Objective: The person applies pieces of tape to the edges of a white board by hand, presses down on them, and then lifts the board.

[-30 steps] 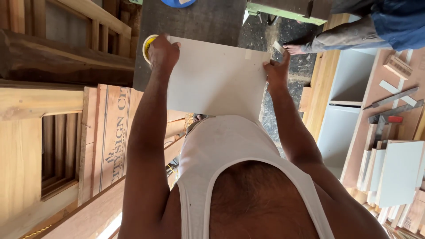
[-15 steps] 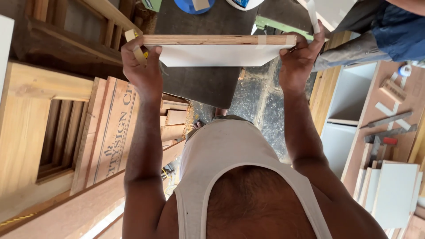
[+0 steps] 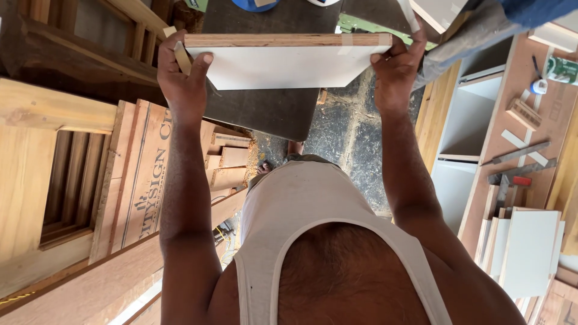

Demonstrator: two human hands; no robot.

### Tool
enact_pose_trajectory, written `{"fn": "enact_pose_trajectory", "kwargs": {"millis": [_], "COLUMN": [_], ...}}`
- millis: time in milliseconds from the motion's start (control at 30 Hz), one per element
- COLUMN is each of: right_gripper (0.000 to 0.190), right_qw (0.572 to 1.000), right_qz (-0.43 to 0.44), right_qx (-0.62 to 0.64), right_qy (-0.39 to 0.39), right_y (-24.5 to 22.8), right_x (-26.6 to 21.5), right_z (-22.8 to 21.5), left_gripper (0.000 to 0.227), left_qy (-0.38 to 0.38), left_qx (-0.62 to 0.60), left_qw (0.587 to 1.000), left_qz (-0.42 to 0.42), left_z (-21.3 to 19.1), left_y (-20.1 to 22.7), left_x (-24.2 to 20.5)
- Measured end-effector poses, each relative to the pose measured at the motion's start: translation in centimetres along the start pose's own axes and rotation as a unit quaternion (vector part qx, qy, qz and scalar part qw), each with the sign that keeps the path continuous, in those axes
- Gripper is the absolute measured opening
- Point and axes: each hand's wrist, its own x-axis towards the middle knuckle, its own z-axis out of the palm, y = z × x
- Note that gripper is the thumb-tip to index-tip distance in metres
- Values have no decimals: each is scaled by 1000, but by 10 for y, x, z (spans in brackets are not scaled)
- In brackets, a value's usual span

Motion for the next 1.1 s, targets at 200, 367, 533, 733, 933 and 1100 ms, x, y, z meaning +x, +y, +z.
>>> {"fn": "enact_pose_trajectory", "kwargs": {"millis": [200,367,533,733,933,1100], "right_gripper": [87,91,95,94,87,88], "right_qw": [993,984,939,897,893,901], "right_qz": [89,109,228,330,358,358], "right_qx": [-75,-123,-230,-253,-219,-152], "right_qy": [32,75,119,147,162,194], "right_y": [35,36,58,72,80,71], "right_x": [-6,-11,-35,-55,-67,-78], "right_z": [-14,-21,-28,-14,4,6], "left_gripper": [40,34,44,53,56,47], "left_qy": [-33,-40,-64,-68,-53,-49], "left_qx": [72,167,285,363,402,348], "left_qw": [994,972,913,883,906,936], "left_qz": [-78,-157,-286,-288,-122,15], "left_z": [-3,2,14,22,15,26], "left_y": [-47,-21,-56,-70,-89,-89], "left_x": [-7,4,-8,-6,-1,-17]}}
